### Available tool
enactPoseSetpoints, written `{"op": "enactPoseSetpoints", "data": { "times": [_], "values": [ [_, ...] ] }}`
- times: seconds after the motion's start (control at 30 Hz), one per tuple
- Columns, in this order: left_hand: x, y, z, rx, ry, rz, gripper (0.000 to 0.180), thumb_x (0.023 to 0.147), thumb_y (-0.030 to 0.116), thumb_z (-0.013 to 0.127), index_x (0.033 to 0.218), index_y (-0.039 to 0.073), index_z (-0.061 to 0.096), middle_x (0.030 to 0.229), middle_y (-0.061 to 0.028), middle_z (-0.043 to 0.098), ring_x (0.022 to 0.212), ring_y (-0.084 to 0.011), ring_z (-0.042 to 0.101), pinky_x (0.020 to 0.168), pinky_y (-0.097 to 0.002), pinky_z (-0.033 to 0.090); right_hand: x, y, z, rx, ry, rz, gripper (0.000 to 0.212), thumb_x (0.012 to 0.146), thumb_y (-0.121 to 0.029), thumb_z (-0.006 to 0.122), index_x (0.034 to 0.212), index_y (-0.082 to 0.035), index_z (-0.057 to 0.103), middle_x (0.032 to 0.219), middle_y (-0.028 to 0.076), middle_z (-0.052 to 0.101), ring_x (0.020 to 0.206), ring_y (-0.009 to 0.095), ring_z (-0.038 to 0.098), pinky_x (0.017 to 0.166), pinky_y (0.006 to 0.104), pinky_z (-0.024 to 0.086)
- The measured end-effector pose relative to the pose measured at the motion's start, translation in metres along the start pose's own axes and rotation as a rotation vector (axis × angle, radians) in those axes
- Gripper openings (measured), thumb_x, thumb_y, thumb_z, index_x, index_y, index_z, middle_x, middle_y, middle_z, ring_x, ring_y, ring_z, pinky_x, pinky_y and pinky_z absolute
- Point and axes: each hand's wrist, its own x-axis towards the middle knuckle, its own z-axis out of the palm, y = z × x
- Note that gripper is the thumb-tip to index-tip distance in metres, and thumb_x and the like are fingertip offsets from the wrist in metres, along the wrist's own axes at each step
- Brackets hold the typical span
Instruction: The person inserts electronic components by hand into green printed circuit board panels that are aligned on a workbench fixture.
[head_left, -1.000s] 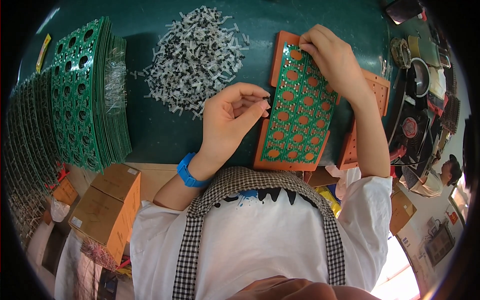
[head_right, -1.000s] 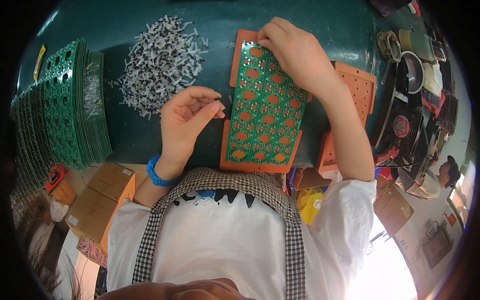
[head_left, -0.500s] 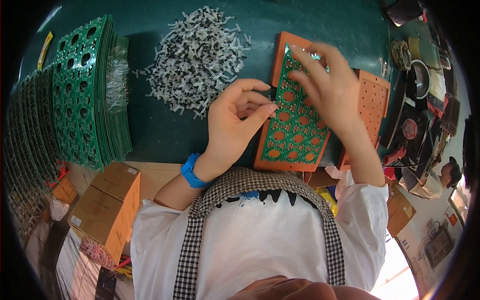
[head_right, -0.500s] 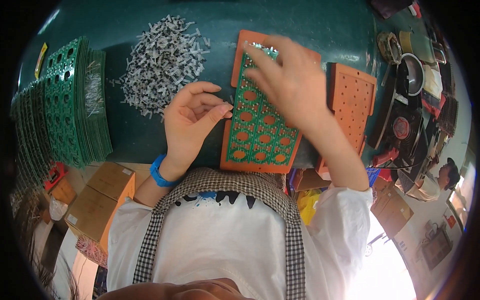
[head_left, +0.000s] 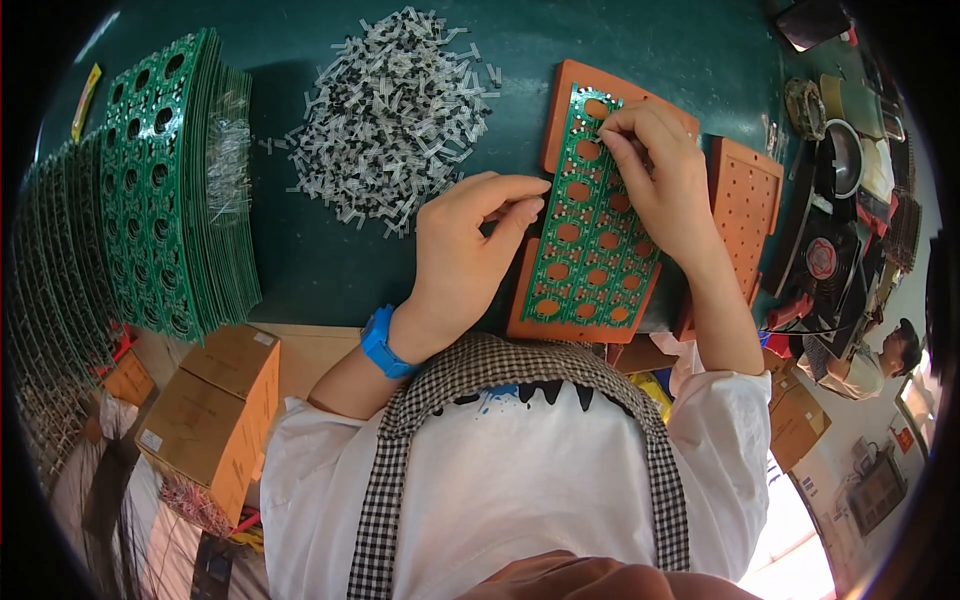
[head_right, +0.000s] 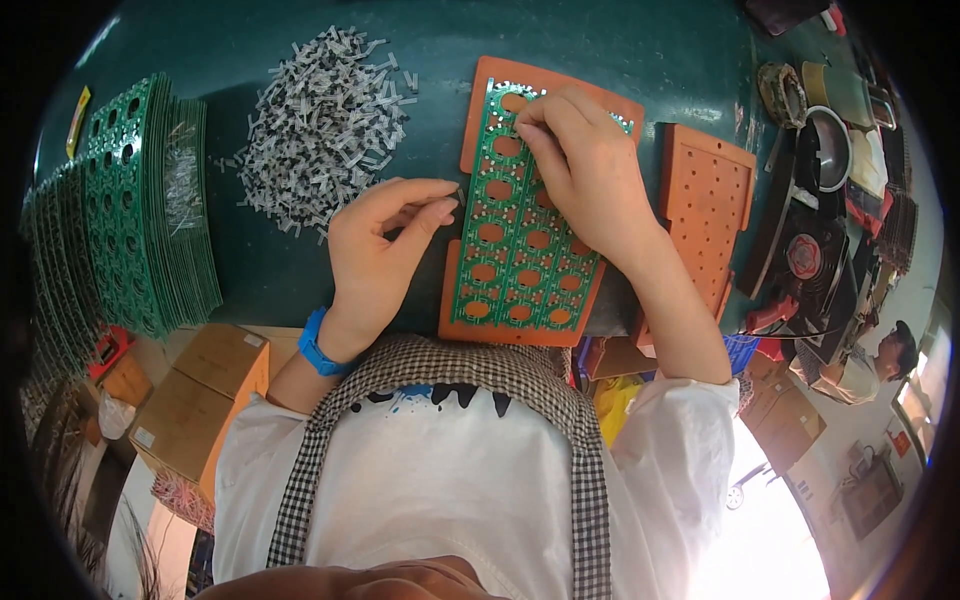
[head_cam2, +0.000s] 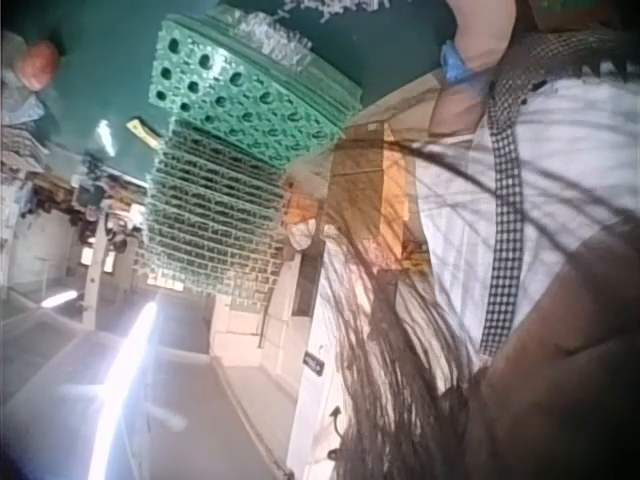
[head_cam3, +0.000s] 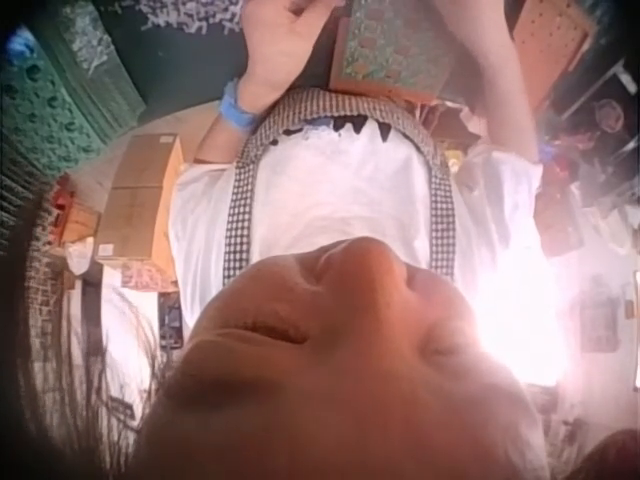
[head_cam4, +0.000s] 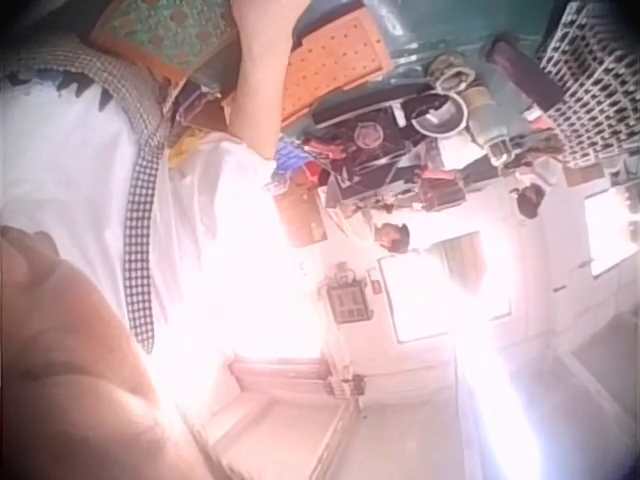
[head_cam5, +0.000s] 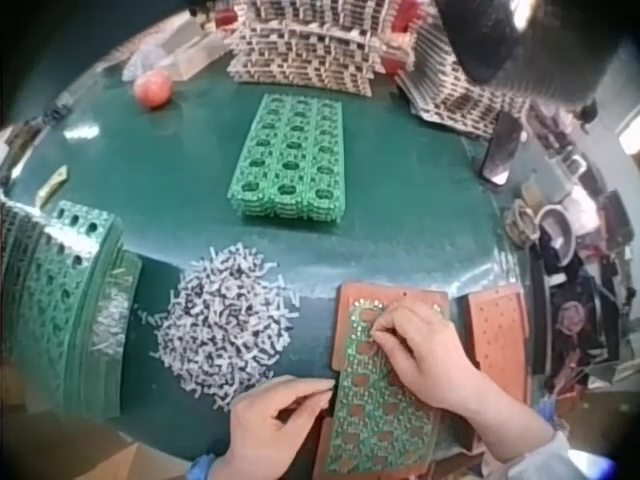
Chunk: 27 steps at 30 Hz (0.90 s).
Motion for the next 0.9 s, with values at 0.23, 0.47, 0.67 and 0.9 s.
{"op": "enactPoseSetpoints", "data": {
  "times": [0.23, 0.47, 0.67, 0.9],
  "values": [
    [0.003, -0.006, 0.005, -0.036, 0.067, 0.079, 0.019, 0.086, -0.002, 0.059, 0.103, -0.001, 0.065, 0.084, -0.0116, 0.064, 0.074, -0.0193, 0.064, 0.064, -0.0275, 0.05, 0.001, 0.005, 0.003, -0.044, 0.032, -0.073, 0.006, 0.084, -0.002, 0.061, 0.089, 0.0, 0.059, 0.087, 0.01, 0.059, 0.079, 0.027, 0.061, 0.067, 0.0339, 0.05],
    [0.001, -0.004, 0.006, -0.095, 0.057, 0.031, 0.026, 0.086, -0.003, 0.059, 0.111, 0.002, 0.063, 0.088, -0.0103, 0.066, 0.078, -0.018, 0.065, 0.07, -0.0276, 0.053, 0.001, 0.007, 0.011, -0.054, 0.099, -0.084, 0.006, 0.084, -0.003, 0.061, 0.088, 0.0, 0.059, 0.085, 0.01, 0.059, 0.075, 0.027, 0.061, 0.064, 0.0342, 0.05],
    [-0.001, -0.004, 0.007, -0.108, 0.043, 0.017, 0.029, 0.086, -0.004, 0.059, 0.114, 0.002, 0.061, 0.089, -0.0098, 0.066, 0.079, -0.0165, 0.066, 0.071, -0.0272, 0.053, -0.001, 0.009, 0.015, -0.079, 0.118, -0.116, 0.005, 0.084, -0.003, 0.062, 0.088, -0.001, 0.06, 0.084, 0.01, 0.059, 0.074, 0.027, 0.061, 0.063, 0.0341, 0.05],
    [-0.004, -0.002, 0.007, -0.114, 0.046, 0.023, 0.03, 0.086, -0.003, 0.059, 0.115, 0.003, 0.06, 0.088, -0.0097, 0.067, 0.078, -0.0165, 0.066, 0.072, -0.0277, 0.054, -0.008, 0.015, 0.018, -0.172, 0.2, -0.2, 0.009, 0.082, -0.004, 0.064, 0.09, -0.004, 0.063, 0.086, 0.007, 0.061, 0.074, 0.024, 0.062, 0.063, 0.0338, 0.05]
  ]
}}
